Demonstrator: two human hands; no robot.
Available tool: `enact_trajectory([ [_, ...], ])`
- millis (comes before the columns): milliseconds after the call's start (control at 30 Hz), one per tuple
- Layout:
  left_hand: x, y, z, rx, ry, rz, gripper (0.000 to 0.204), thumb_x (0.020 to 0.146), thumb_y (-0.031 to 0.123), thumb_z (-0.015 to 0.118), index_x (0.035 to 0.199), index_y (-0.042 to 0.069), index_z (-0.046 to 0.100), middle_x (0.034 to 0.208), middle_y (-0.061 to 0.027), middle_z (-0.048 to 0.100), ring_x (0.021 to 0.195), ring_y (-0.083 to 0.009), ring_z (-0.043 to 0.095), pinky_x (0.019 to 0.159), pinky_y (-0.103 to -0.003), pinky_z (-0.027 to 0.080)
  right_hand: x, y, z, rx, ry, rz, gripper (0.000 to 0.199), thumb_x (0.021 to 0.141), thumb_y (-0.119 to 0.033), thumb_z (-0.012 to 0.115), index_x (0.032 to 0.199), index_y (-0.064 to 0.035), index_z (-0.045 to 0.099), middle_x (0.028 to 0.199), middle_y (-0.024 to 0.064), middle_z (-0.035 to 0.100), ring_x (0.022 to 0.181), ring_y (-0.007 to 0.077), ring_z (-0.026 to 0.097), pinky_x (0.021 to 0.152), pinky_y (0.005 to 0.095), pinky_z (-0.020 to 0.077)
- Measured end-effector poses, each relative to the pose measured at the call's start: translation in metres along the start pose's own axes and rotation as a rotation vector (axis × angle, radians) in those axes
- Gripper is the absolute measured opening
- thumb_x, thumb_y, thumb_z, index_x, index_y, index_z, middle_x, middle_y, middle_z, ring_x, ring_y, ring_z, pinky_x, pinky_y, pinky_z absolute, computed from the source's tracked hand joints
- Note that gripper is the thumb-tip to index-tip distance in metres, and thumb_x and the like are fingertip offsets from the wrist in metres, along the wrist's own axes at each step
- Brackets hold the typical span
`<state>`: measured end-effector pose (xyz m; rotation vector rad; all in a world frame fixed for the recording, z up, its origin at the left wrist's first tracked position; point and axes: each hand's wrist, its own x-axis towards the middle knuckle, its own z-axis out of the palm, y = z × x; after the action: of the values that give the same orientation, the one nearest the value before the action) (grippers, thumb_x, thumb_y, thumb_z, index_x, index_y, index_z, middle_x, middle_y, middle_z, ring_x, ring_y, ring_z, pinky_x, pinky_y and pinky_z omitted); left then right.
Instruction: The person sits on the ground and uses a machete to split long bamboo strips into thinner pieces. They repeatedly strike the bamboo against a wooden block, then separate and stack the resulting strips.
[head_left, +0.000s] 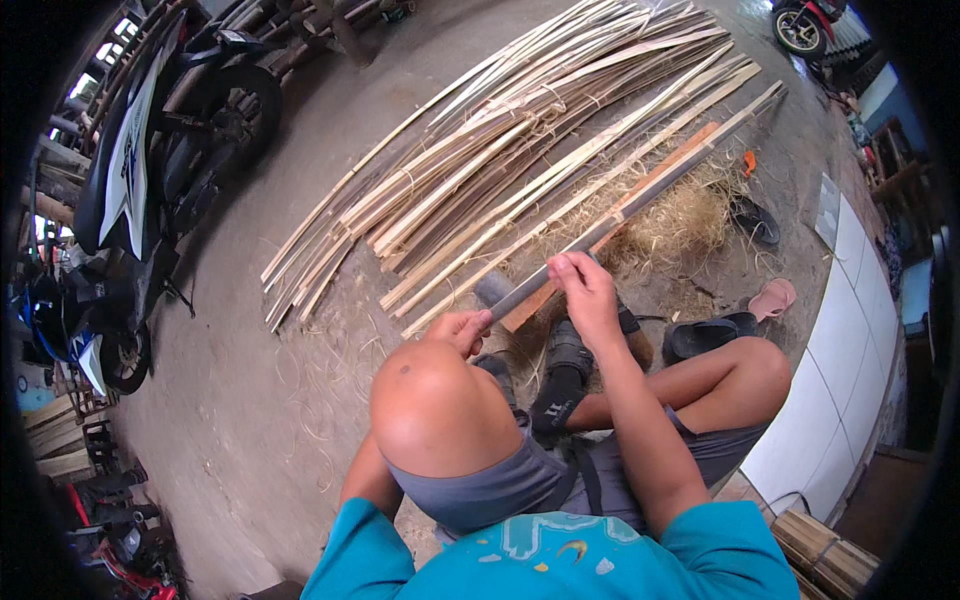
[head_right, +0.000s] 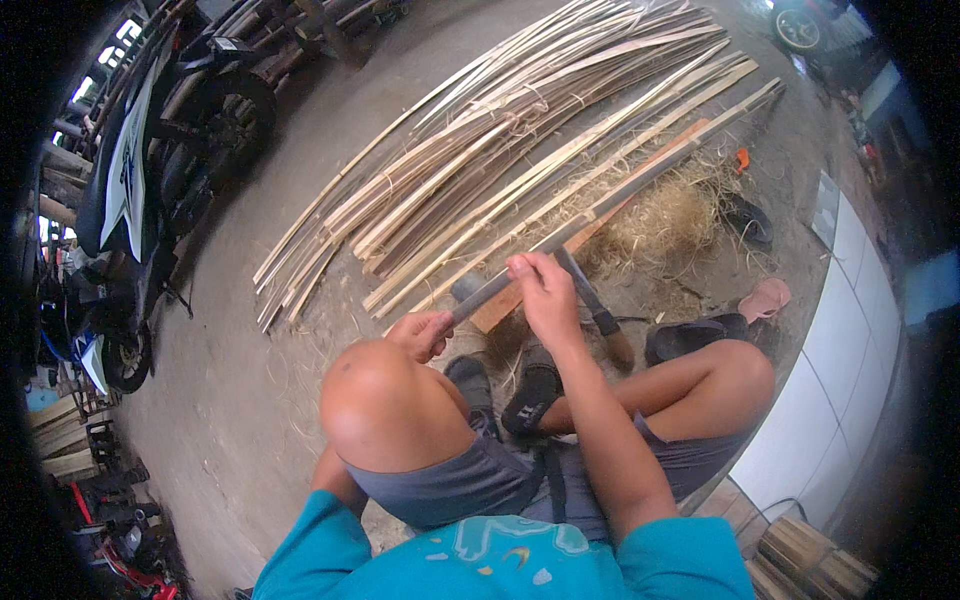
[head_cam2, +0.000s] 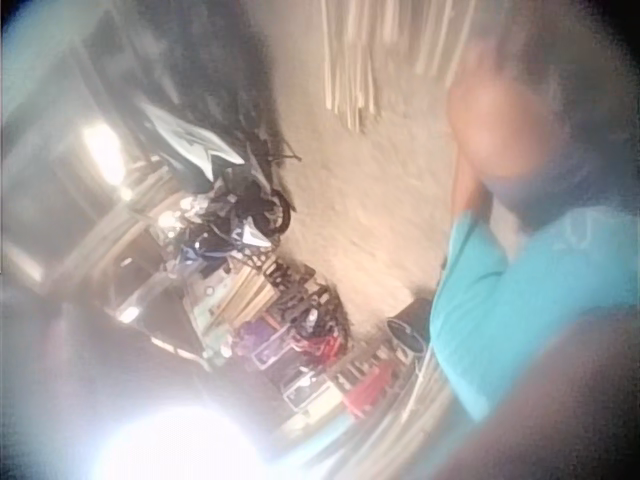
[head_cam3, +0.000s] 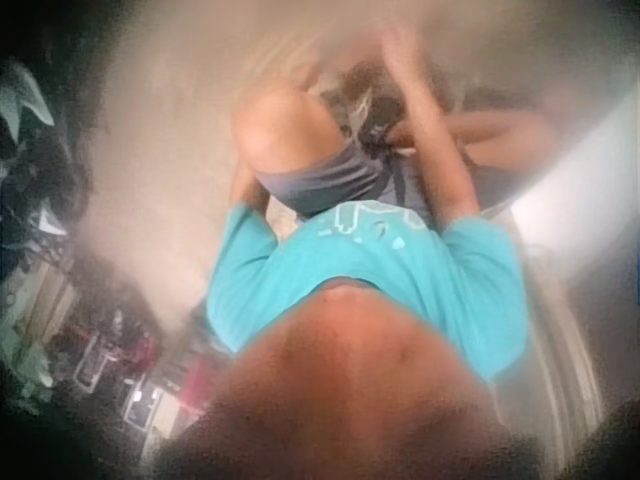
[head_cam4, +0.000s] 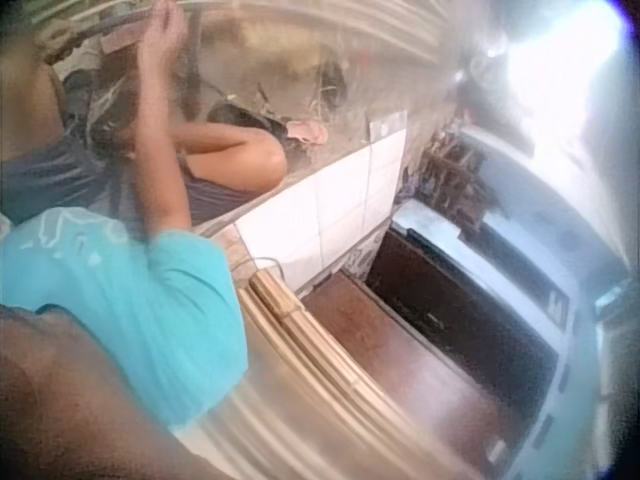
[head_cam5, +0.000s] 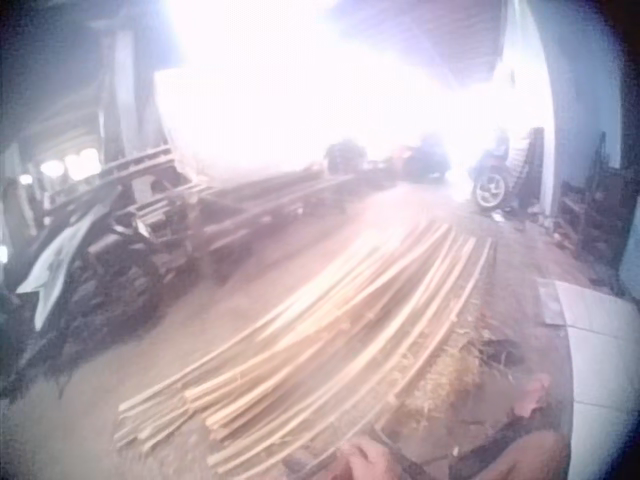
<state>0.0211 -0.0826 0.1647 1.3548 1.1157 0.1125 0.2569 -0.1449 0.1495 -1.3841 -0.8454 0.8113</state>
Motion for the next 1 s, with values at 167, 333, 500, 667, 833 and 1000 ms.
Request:
enact_trajectory([
  [167, 0.009, -0.01, -0.003, 0.073, -0.004, 0.057, 0.042, 0.104, 0.042, 0.057, 0.086, 0.005, 0.065, 0.06, 0.0007, 0.054, 0.052, -0.0089, 0.045, 0.048, -0.03, 0.034, 0.005, -0.011, 0.033, -0.934, -0.011, -0.165, 0.033, 0.087, -0.039, 0.073, 0.11, -0.0162, 0.076, 0.116, 0.01, 0.063, 0.114, 0.0344, 0.053, 0.103, 0.0531, 0.0371],
  [333, 0.017, -0.034, -0.006, 0.023, 0.0, 0.125, 0.038, 0.104, 0.035, 0.058, 0.087, 0.003, 0.064, 0.06, 0.0033, 0.049, 0.053, -0.0074, 0.04, 0.048, -0.028, 0.031, 0.017, -0.019, 0.045, -0.775, -0.04, 0.077, 0.022, 0.089, -0.036, 0.072, 0.089, -0.0151, 0.079, 0.109, 0.0069, 0.067, 0.108, 0.0317, 0.057, 0.1, 0.0537, 0.0395],
  [500, 0.016, -0.032, -0.001, 0.065, 0.026, 0.098, 0.041, 0.104, 0.04, 0.057, 0.086, 0.004, 0.066, 0.06, -0.0005, 0.052, 0.054, -0.0099, 0.045, 0.05, -0.031, 0.036, 0.039, 0.008, -0.005, -0.08, 0.152, 0.149, 0.027, 0.091, -0.031, 0.072, 0.09, -0.0043, 0.07, 0.091, 0.0122, 0.066, 0.09, 0.0246, 0.063, 0.088, 0.0346, 0.0482],
  [667, 0.014, -0.031, -0.004, 0.071, 0.022, 0.086, 0.041, 0.103, 0.04, 0.058, 0.087, 0.004, 0.066, 0.059, 0.0006, 0.051, 0.054, -0.0095, 0.044, 0.05, -0.031, 0.035, 0.01, -0.001, 0.004, -0.847, 0.08, -0.25, 0.027, 0.089, -0.036, 0.073, 0.096, -0.0093, 0.073, 0.116, 0.0117, 0.06, 0.113, 0.0342, 0.05, 0.098, 0.045, 0.0406],
  [833, 0.014, -0.042, -0.008, -0.035, -0.008, 0.083, 0.04, 0.104, 0.039, 0.057, 0.087, 0.004, 0.065, 0.059, 0.0026, 0.048, 0.051, -0.0078, 0.04, 0.047, -0.029, 0.031, 0.02, 0.016, 0.019, -0.452, 0.178, -0.15, 0.027, 0.09, -0.037, 0.072, 0.09, -0.0096, 0.071, 0.112, 0.0146, 0.062, 0.11, 0.0372, 0.051, 0.098, 0.0475, 0.0402],
  [1000, 0.001, -0.047, -0.014, -0.035, 0.0, 0.052, 0.033, 0.103, 0.034, 0.058, 0.088, 0.005, 0.064, 0.06, 0.0035, 0.048, 0.05, -0.0077, 0.039, 0.046, -0.029, 0.03, 0.047, 0.047, -0.022, 0.147, 0.586, 0.1, 0.045, 0.096, -0.053, 0.065, 0.096, -0.0111, 0.05, 0.085, -0.0019, 0.047, 0.076, 0.011, 0.048, 0.07, 0.0309, 0.0435],
])
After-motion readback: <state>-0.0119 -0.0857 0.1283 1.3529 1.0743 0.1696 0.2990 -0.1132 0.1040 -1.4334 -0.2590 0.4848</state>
